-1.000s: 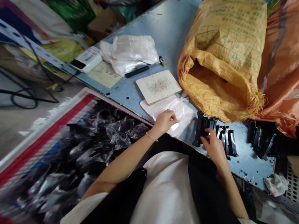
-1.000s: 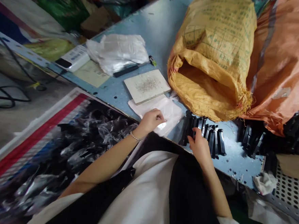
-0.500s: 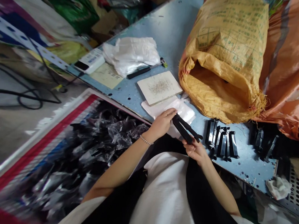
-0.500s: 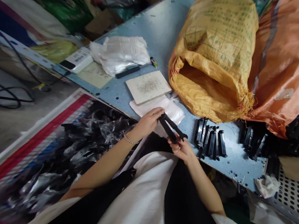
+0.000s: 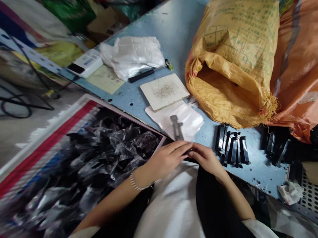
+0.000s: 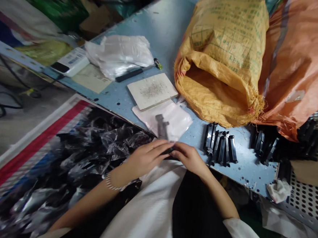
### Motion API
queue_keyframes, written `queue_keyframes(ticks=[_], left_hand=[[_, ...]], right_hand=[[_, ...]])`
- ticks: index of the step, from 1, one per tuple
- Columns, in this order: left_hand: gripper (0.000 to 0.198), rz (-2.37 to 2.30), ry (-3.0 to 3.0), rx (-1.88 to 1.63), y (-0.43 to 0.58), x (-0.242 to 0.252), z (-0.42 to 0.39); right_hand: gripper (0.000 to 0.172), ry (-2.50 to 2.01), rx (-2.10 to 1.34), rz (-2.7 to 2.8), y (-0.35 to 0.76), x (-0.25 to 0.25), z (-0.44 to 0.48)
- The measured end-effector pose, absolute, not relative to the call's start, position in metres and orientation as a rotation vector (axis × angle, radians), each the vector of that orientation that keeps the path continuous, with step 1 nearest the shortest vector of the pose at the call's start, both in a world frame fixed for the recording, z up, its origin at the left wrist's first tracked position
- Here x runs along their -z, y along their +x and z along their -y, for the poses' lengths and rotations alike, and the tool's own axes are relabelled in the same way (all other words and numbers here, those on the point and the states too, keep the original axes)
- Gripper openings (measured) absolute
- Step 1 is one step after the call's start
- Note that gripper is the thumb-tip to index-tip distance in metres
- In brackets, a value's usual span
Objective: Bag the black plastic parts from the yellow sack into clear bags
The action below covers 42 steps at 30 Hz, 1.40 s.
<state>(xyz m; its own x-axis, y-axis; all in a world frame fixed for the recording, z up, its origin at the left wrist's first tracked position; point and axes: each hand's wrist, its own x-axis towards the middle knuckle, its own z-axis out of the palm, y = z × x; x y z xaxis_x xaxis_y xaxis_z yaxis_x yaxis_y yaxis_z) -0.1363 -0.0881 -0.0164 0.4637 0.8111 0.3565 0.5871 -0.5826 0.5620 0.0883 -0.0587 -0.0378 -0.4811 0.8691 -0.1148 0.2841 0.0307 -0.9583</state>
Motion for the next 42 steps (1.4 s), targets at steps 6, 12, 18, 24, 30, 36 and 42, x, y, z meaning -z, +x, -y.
queue_keyframes(ticks=[6,12,18,24,30,36,42], left_hand=[[0.040,-1.771,2.098,0.025,-0.245,0.035,0.122],[0.032,-1.622,2.156,-0.332,-0.188,0.068,0.073],[0.010,-1.644,2.125,-0.760,-0.096,0.085,0.003],[0.016,-1.556,1.645,-0.839,-0.122,0.093,-0.026],[0.008,-1.469,1.452,-1.002,-0.132,0.094,-0.025],[0.041,-1.480,2.005,-0.940,-0.139,0.091,-0.014],[0.059,-1.110,2.279,-0.955,-0.121,0.066,0.027]], right_hand=[[0.041,-1.705,-0.455,2.169,0.150,0.014,0.034],[0.043,-1.650,-0.101,2.743,0.161,0.025,-0.017],[0.032,-1.285,-0.565,2.618,0.178,0.008,-0.032],[0.026,-1.484,-0.968,2.132,0.188,-0.002,0.003],[0.036,-1.217,-2.116,1.081,0.127,0.048,0.045],[0.036,-0.951,-2.483,0.354,0.092,0.087,0.057],[0.031,-0.791,-2.454,0.238,0.086,0.092,0.045]])
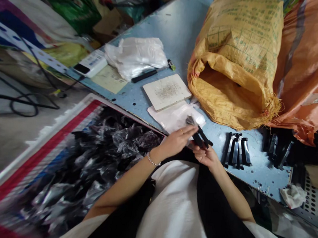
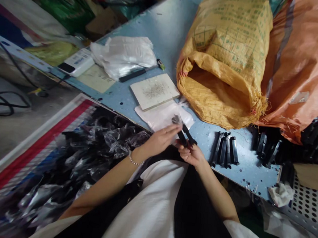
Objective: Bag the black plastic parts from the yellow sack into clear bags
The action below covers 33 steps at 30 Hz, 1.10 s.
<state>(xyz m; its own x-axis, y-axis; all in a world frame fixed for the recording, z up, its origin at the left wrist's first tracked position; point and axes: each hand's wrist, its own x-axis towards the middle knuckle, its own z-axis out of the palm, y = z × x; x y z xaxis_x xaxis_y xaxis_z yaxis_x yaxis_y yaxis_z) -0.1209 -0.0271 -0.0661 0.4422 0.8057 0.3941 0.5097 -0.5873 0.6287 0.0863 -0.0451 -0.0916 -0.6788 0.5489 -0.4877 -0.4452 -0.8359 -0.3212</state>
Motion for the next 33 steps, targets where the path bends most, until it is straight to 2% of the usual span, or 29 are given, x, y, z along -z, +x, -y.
queue_keyframes(ticks=[4,10,13,15,18,20,23,25,29,31,33], left_hand=[[0.066,-1.012,2.225,-1.036,-0.119,0.046,0.051],[0.070,-1.209,2.212,-1.174,-0.135,0.043,0.062],[0.074,-1.069,2.331,-1.170,-0.126,0.043,0.070],[0.075,-0.960,2.404,-1.040,-0.117,0.041,0.076],[0.069,-0.916,2.471,-0.890,-0.112,0.030,0.085],[0.060,-0.963,2.496,-0.896,-0.121,0.020,0.094],[0.041,-1.170,2.418,-0.824,-0.156,0.010,0.110],[0.034,-1.302,2.351,-0.620,-0.187,0.015,0.116],[0.029,-1.568,2.201,-0.024,-0.219,0.046,0.108],[0.027,-1.632,2.111,0.013,-0.208,0.060,0.094],[0.029,-1.595,2.093,-0.234,-0.182,0.069,0.075]], right_hand=[[0.023,-0.871,-2.359,0.416,0.081,0.080,0.049],[0.028,-0.681,-2.362,0.356,0.077,0.063,0.058],[0.029,-0.889,-2.232,0.635,0.071,0.061,0.055],[0.030,-1.127,-1.963,0.931,0.067,0.059,0.055],[0.022,-1.350,-1.540,1.350,0.066,0.049,0.062],[0.019,-1.276,-1.533,1.622,0.071,0.038,0.069],[0.027,-1.121,-1.570,1.924,0.095,0.018,0.073],[0.032,-1.334,-1.312,1.989,0.122,0.006,0.071],[0.029,-2.262,-0.575,2.048,0.175,-0.005,0.067],[0.032,-2.617,-0.426,2.131,0.189,-0.003,0.068],[0.037,-2.748,-0.440,2.218,0.192,0.003,0.072]])
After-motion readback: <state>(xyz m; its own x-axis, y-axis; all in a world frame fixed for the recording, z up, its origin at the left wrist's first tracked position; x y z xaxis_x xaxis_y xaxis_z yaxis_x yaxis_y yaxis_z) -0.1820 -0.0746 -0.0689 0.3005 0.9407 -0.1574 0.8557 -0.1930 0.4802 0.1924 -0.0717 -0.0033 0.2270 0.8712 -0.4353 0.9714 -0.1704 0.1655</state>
